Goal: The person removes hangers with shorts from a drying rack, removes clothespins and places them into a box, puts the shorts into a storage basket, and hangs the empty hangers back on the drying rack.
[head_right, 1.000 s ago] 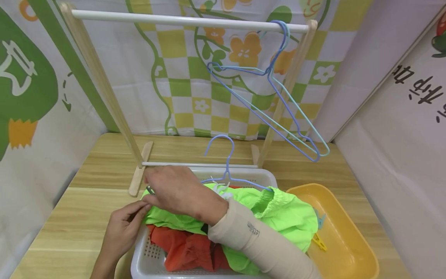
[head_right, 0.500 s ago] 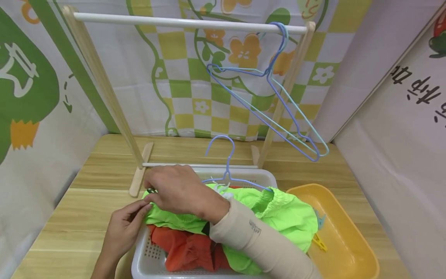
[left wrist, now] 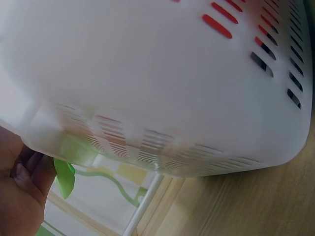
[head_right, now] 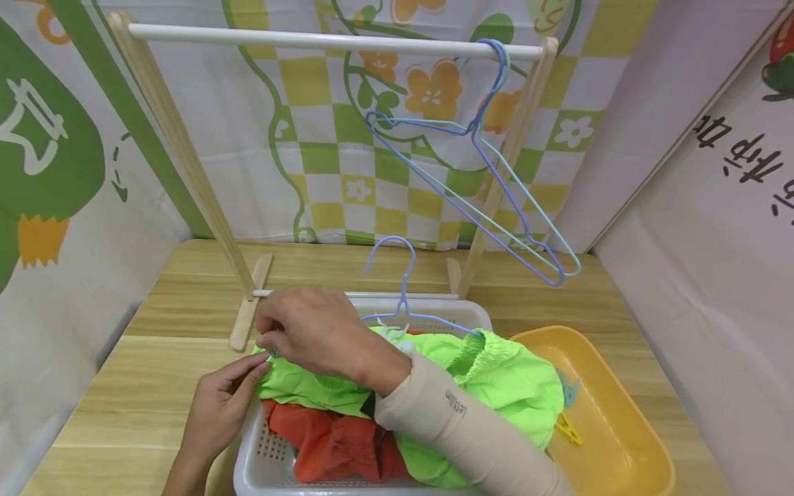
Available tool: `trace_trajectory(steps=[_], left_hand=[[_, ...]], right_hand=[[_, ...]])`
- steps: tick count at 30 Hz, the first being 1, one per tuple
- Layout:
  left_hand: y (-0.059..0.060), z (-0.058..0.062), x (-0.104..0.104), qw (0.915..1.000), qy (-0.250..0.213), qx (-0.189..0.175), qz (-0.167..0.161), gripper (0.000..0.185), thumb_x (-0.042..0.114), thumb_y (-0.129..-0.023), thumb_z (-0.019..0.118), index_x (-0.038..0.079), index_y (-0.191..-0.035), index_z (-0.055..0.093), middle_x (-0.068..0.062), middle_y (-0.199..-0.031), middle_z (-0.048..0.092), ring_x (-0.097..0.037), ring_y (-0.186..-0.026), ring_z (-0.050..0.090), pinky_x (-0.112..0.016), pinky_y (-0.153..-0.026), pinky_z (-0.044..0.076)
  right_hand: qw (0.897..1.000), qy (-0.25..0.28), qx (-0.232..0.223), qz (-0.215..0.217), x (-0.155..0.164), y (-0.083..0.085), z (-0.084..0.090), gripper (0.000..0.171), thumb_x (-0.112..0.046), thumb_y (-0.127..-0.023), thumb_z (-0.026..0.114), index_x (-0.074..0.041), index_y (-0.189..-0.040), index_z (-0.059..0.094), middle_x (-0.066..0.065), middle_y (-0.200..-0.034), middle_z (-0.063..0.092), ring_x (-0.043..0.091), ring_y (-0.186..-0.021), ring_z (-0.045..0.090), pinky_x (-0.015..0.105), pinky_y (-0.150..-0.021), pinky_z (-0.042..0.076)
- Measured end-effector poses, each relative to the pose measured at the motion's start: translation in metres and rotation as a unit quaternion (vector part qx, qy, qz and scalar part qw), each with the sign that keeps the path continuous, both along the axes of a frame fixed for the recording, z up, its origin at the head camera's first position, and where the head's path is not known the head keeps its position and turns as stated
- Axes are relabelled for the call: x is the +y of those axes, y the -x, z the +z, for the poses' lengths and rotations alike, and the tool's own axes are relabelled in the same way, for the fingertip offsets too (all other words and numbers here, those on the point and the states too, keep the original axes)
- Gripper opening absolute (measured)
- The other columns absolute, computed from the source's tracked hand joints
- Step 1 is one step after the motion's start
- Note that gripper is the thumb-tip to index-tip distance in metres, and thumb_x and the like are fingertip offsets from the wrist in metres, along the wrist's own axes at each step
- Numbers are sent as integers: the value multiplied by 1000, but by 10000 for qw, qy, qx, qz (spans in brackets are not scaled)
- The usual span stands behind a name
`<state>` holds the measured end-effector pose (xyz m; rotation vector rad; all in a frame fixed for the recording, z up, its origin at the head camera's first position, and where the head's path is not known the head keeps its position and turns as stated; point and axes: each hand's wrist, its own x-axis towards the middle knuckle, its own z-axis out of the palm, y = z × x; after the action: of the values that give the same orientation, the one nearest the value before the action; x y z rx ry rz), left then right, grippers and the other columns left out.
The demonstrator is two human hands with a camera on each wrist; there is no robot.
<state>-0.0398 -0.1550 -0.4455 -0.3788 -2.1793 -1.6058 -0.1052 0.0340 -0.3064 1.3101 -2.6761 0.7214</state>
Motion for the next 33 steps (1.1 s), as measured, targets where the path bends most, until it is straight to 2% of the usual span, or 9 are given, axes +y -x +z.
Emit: trace_trajectory(steps=[4,10,17,23,25,29,33], left_hand=[[0,0,0,10000,-30,-46,0,22,-11,-92,70,1,-109,78,-9,-104,76,-9,-95,70,-18,-79,56],[-1,0,0,9999,-24,-148,36,22,-8,-94,70,3,-110,79,-6,-106,76,-10,-98,71,-19,-82,56],[-1,1,0,9996,173,-183,109,22,-7,-93,71,3,-110,79,-6,-107,76,-11,-100,70,-18,-84,55],[-3,1,-2,9997,235,-79,55,24,-10,-92,71,2,-111,78,-8,-109,76,-13,-103,70,-20,-85,55],[-3,1,-2,9998,207,-17,41,25,-11,-91,71,1,-111,78,-9,-109,76,-13,-103,70,-20,-85,55],[-2,2,-1,9998,214,30,17,24,-11,-92,71,1,-112,78,-9,-110,75,-13,-104,70,-21,-86,55],[-3,2,-3,9996,295,-46,20,24,-10,-92,70,1,-112,78,-8,-111,75,-13,-106,69,-22,-87,55]], right_hand=[[9998,205,-51,-71,4,-1,2,8,-26,-93,80,-23,-95,73,-13,-95,72,5,-89,67,29,-73,52],[9965,814,203,-23,19,-3,12,16,-26,-91,82,-18,-102,73,-10,-99,73,5,-93,67,28,-79,53],[9919,1203,338,208,45,-12,21,26,-32,-90,83,-18,-109,70,-11,-104,70,4,-95,63,23,-75,51],[9847,1605,593,335,81,-20,31,32,-23,-88,85,-12,-114,71,-6,-109,72,9,-96,65,26,-68,55],[9823,1740,646,232,96,-23,36,31,-22,-89,84,-11,-115,72,-5,-109,72,10,-95,65,26,-66,54],[9759,2016,836,-89,127,-31,42,34,-37,-96,75,-7,-114,73,-2,-106,72,11,-91,64,20,-65,50],[9636,2306,1226,-569,161,-40,36,48,-46,-99,66,-2,-115,73,2,-102,72,8,-87,63,15,-65,50]])
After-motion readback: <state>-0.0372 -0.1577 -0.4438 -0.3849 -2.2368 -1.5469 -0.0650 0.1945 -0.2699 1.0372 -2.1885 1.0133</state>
